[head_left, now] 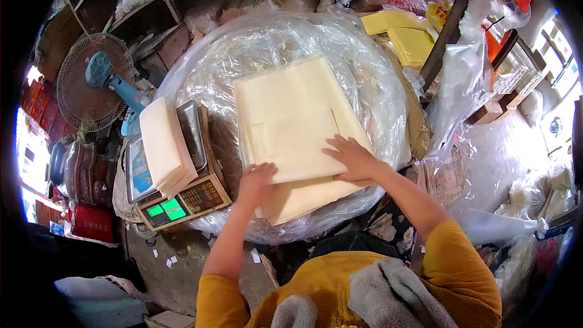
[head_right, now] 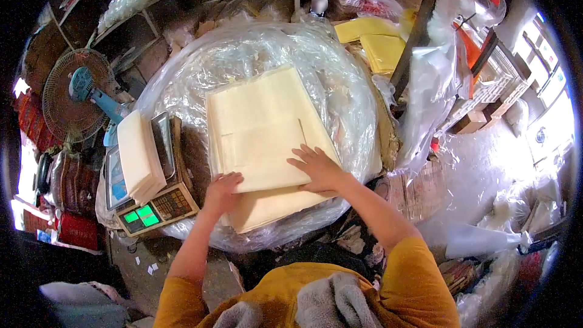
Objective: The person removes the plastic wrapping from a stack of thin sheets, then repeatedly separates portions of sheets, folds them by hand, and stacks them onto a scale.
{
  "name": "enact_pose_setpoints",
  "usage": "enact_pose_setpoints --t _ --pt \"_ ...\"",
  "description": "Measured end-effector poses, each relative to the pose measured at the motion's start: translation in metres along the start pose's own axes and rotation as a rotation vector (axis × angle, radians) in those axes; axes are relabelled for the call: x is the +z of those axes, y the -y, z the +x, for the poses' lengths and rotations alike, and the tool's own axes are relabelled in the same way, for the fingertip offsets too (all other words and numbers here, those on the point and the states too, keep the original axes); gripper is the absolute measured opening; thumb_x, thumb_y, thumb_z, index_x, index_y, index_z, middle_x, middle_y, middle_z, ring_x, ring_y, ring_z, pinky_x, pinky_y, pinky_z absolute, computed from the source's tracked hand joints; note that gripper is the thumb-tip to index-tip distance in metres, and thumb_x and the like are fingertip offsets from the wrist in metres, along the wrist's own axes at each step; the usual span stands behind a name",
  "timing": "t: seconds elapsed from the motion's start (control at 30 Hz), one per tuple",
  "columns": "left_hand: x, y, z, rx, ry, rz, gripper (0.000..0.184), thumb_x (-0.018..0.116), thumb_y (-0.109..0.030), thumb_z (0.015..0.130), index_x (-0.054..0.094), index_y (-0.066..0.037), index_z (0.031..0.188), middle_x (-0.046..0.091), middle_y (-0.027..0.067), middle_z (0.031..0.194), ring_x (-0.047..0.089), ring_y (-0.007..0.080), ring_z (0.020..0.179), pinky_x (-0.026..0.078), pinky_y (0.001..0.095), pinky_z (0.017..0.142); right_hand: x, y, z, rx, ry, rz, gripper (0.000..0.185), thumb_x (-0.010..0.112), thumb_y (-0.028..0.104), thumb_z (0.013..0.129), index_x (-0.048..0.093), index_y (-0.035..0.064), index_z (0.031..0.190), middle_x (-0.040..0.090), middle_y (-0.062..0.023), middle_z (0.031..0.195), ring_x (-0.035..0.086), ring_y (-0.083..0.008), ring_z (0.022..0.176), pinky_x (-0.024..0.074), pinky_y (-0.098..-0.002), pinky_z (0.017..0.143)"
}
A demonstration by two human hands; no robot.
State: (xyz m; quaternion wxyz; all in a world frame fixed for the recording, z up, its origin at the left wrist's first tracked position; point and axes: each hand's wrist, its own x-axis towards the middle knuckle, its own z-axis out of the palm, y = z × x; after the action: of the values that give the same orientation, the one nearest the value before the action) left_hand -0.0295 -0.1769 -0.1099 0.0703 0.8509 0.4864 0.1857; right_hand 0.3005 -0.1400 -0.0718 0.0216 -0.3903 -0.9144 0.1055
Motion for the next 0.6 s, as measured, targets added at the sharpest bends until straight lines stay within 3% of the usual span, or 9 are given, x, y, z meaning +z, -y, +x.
enact_pose_setpoints --t 0.07,0.17,0.2,0.27,0.37,0.4,0.5,0.53,0.6 --pt "-0.013 0.009 -0.005 -0.238 0.062 -0.26 0.045 0.069 -0.006 0.069 0.059 -0.008 0.113 0.066 0.0093 0.105 0.063 0.0229 0.098 0.048 0.0393 0.086 -0.004 -0.017 -0.008 -0.096 0.02 0.168 0.075 0.071 0.031 0.077 0.037 0.0071 0.138 0.043 -0.0175 0.138 0.037 -0.0294 0.132 0.0297 -0.0444 0.107" --pt "-0.021 -0.002 0.004 -0.568 -0.074 -0.649 0.046 0.069 0.002 0.068 0.056 -0.004 0.112 0.067 0.0116 0.092 0.066 0.0192 0.077 0.051 0.0293 0.067 -0.014 -0.016 -0.014 0.348 0.118 0.683 0.058 0.067 0.026 0.081 0.046 0.0031 0.13 0.058 -0.0167 0.121 0.054 -0.0249 0.115 0.0411 -0.0365 0.097" --pt "-0.016 -0.004 0.011 -0.634 -0.188 -0.806 0.047 0.069 0.001 0.069 0.055 -0.002 0.114 0.067 0.0126 0.09 0.066 0.0195 0.075 0.05 0.0281 0.065 0.017 -0.028 -0.01 0.417 -0.139 0.747 0.045 0.059 0.037 0.086 0.057 -0.001 0.111 0.066 -0.0179 0.094 0.063 -0.0285 0.085 0.0478 -0.0353 0.077" --pt "-0.006 -0.004 0.029 -0.748 -0.334 -1.013 0.052 0.07 -0.005 0.075 0.049 0.001 0.122 0.063 0.0215 0.1 0.064 0.0259 0.087 0.051 0.0316 0.074 0.019 -0.023 0.006 0.53 -0.258 0.783 0.041 0.058 0.039 0.088 0.056 -0.0005 0.101 0.064 -0.0172 0.085 0.063 -0.0279 0.082 0.0471 -0.0379 0.074" --pt "0.009 -0.015 0.055 -0.71 -0.44 -0.216 0.062 0.072 -0.007 0.076 0.044 -0.002 0.131 0.055 0.0222 0.118 0.056 0.0265 0.107 0.048 0.0373 0.085 0.007 -0.014 0.03 0.689 -0.233 0.597 0.039 0.059 0.04 0.087 0.055 0.0011 0.093 0.064 -0.0151 0.082 0.063 -0.0308 0.081 0.0471 -0.0398 0.073" --pt "0.006 -0.017 0.06 -0.699 -0.318 -0.217 0.062 0.068 -0.02 0.083 0.041 -0.007 0.137 0.043 0.023 0.134 0.043 0.0311 0.124 0.039 0.0455 0.098 0.006 -0.013 0.036 0.724 -0.231 0.511 0.038 0.059 0.04 0.087 0.054 0.0018 0.091 0.064 -0.0144 0.081 0.063 -0.0318 0.08 0.0472 -0.0404 0.072" --pt "0.041 0.0 0.06 -0.41 -0.155 0.042 0.059 0.062 -0.036 0.087 0.043 -0.009 0.136 0.041 0.0196 0.139 0.038 0.0328 0.129 0.029 0.0493 0.105 0.005 -0.017 0.044 0.758 -0.152 0.45 0.044 0.06 0.04 0.086 0.053 0.0024 0.108 0.064 -0.0154 0.089 0.062 -0.0354 0.084 0.0484 -0.0436 0.076" --pt "0.042 0.001 0.061 -0.442 -0.116 -0.014 0.06 0.053 -0.047 0.089 0.045 -0.009 0.135 0.038 0.0173 0.143 0.031 0.0335 0.134 0.019 0.0519 0.109 0.008 -0.017 0.045 0.749 -0.193 0.395 0.046 0.06 0.04 0.086 0.051 0.0037 0.113 0.063 -0.0157 0.096 0.061 -0.0358 0.088 0.048 -0.0427 0.079" --pt "0.049 0.001 0.06 -0.421 -0.124 0.049 0.06 0.051 -0.048 0.089 0.045 -0.008 0.134 0.039 0.0164 0.143 0.03 0.0323 0.135 0.019 0.0507 0.11 0.017 -0.016 0.048 0.725 -0.27 0.285 0.053 0.06 0.039 0.086 0.048 0.0063 0.125 0.06 -0.0162 0.111 0.059 -0.0365 0.095 0.047 -0.0408 0.085"
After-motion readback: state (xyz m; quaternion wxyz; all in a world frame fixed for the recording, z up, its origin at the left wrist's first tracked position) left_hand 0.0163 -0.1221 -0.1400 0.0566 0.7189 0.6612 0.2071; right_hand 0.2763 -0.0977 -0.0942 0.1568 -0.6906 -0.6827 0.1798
